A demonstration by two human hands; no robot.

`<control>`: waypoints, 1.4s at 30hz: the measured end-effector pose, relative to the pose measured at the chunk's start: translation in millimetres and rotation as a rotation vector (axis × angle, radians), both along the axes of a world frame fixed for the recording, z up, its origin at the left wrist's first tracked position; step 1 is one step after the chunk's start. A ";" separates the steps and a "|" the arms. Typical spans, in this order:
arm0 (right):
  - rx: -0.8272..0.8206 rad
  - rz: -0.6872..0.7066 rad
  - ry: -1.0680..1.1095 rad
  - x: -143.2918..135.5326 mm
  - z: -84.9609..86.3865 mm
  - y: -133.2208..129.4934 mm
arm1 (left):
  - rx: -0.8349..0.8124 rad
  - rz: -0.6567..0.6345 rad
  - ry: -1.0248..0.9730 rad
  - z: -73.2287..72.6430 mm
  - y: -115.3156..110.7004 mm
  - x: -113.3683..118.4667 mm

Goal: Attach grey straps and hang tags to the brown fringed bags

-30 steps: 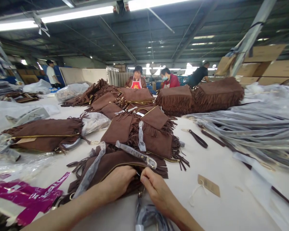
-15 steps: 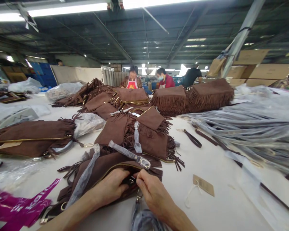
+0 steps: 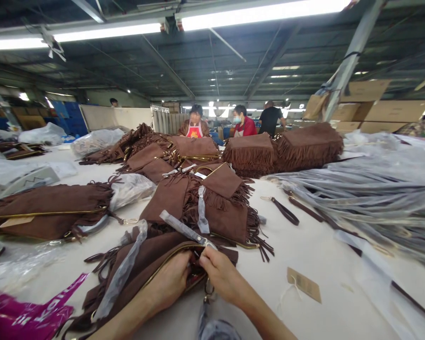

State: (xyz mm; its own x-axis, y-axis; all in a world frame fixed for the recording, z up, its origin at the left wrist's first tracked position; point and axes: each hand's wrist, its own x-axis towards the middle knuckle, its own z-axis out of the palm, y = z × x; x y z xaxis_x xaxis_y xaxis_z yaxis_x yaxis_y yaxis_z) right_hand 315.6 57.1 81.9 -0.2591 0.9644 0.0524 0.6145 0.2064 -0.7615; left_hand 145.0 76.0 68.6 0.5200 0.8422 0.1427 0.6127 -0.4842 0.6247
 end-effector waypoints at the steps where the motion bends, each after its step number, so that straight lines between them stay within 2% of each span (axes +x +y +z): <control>1: -0.001 -0.003 0.013 0.1 -1.6 -1.3 | 0.004 0.016 -0.007 -0.3 -0.2 1.1; 4: 0.061 -0.003 -0.005 -1.6 -8.1 -7.4 | 0.013 0.058 -0.004 -0.2 -0.2 5.0; 8: 0.205 -0.087 -0.297 -9.6 -16.1 -13.7 | 0.028 0.073 0.016 -0.7 2.5 6.2; 10: 0.209 -0.130 -0.439 -14.3 -17.3 -14.7 | 0.034 0.083 0.014 -1.3 3.9 4.9; 13: 0.205 -0.145 -0.528 -19.8 -16.2 -14.5 | 0.023 0.097 0.025 -1.0 4.3 2.6; 18: 0.229 -0.178 -0.569 -23.6 -16.4 -12.0 | -0.031 0.095 0.027 3.2 2.3 -0.8; 27: 0.197 -0.148 -0.551 -25.6 -20.7 -12.7 | -0.090 0.000 -0.186 4.0 5.0 1.0; 35: 0.218 -0.156 -0.591 -27.3 -22.1 -13.6 | -0.080 0.110 -0.063 -4.8 6.7 3.1; 42: 0.213 -0.165 -0.542 -25.9 -23.1 -10.9 | 0.002 0.079 -0.024 -6.9 7.7 7.5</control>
State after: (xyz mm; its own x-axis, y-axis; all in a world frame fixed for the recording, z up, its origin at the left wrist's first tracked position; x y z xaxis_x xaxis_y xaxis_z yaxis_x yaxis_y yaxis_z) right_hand 289.6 46.3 58.8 -0.1505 0.9769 0.1516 0.9402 0.1888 -0.2834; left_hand 152.5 83.6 61.7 0.4481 0.8802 0.1561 0.6336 -0.4359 0.6391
